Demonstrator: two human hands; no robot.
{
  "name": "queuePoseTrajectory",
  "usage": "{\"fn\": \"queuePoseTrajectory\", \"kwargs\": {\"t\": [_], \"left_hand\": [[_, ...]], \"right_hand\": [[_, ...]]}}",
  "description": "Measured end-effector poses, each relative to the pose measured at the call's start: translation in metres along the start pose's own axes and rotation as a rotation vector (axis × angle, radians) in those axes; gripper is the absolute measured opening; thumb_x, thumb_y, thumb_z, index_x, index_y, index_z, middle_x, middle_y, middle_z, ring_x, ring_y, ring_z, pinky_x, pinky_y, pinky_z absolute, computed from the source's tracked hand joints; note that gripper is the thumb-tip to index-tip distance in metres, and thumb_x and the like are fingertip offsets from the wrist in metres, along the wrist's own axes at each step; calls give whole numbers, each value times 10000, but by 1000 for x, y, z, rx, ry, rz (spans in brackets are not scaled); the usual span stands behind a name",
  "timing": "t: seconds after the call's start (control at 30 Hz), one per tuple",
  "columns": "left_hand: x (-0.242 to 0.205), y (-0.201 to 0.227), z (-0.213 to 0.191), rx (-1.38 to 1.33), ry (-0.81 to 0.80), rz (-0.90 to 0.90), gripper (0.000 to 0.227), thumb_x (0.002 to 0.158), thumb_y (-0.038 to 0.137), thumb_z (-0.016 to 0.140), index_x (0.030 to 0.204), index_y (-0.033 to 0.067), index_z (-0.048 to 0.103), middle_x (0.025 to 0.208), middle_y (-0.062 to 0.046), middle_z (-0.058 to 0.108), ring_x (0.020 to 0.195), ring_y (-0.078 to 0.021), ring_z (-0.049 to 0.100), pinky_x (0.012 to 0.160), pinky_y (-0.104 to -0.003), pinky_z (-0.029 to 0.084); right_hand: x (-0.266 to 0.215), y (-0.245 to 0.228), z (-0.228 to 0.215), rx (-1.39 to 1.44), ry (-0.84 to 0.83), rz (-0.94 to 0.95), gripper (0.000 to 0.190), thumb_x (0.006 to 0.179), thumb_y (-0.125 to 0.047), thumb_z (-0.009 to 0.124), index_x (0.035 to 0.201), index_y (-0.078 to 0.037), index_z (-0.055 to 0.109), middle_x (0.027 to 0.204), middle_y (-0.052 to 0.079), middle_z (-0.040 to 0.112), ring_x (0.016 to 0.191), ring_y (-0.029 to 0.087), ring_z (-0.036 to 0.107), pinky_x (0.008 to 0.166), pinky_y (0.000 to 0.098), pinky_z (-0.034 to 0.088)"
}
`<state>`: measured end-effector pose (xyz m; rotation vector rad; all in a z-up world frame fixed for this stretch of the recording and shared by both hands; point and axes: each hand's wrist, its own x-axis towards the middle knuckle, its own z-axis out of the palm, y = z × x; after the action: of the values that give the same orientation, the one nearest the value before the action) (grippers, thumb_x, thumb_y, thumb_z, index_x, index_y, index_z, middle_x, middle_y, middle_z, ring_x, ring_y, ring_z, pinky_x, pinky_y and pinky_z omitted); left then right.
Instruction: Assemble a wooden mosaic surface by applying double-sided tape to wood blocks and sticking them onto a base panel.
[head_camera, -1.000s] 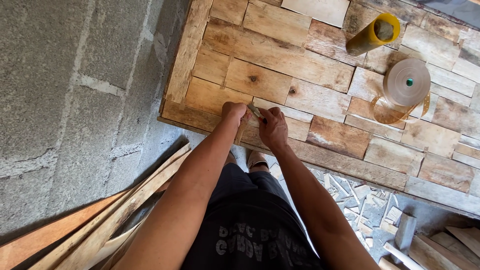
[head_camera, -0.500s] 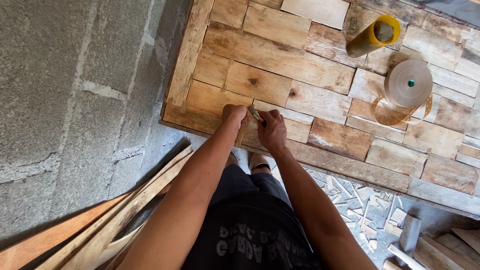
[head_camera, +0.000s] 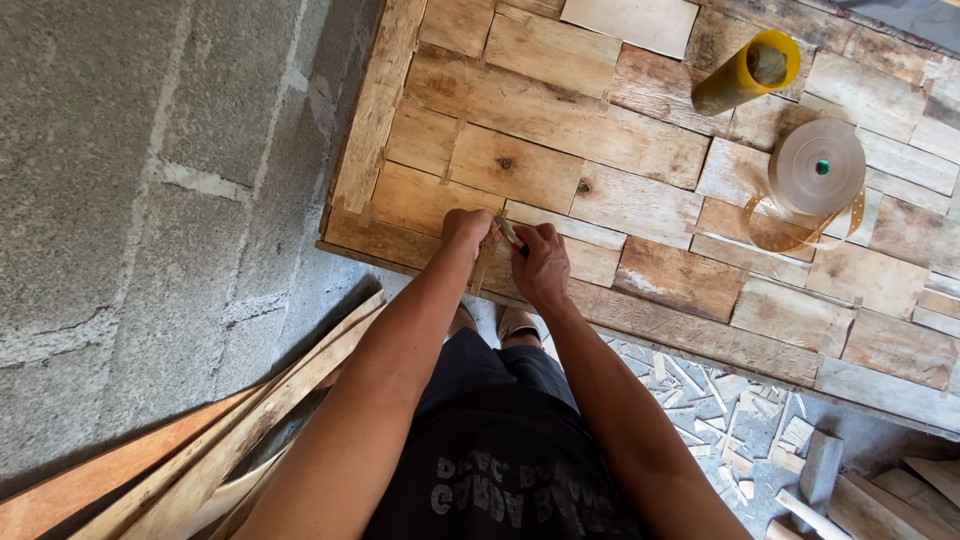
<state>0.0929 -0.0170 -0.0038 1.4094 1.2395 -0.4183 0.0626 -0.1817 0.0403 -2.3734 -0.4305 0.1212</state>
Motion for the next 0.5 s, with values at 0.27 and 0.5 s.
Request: {"fn": "queuePoseTrajectory", "kwargs": {"t": [0.27,0.5], "left_hand": [[7,-18,-18,-283,-90,44,90,827,-9,672,743,-40,668,635,-132,665,534,-213,627,480,-362,513],[32,-100,-82,-704,23,538,129,970,146,712,1023,39,663,855,-97,711,721,-168,677,640,-291,576]], "right_hand": [[-11,24,-17,-50,15,69,343,880,-88,704,1222,-116,721,1147,150,607,1043,332,612,853,443,549],[-40,128,-74,-370,158,376,559,986,-146,694,1505,-95,491,1218,208,556,1079,369,562,887,504,520]]}}
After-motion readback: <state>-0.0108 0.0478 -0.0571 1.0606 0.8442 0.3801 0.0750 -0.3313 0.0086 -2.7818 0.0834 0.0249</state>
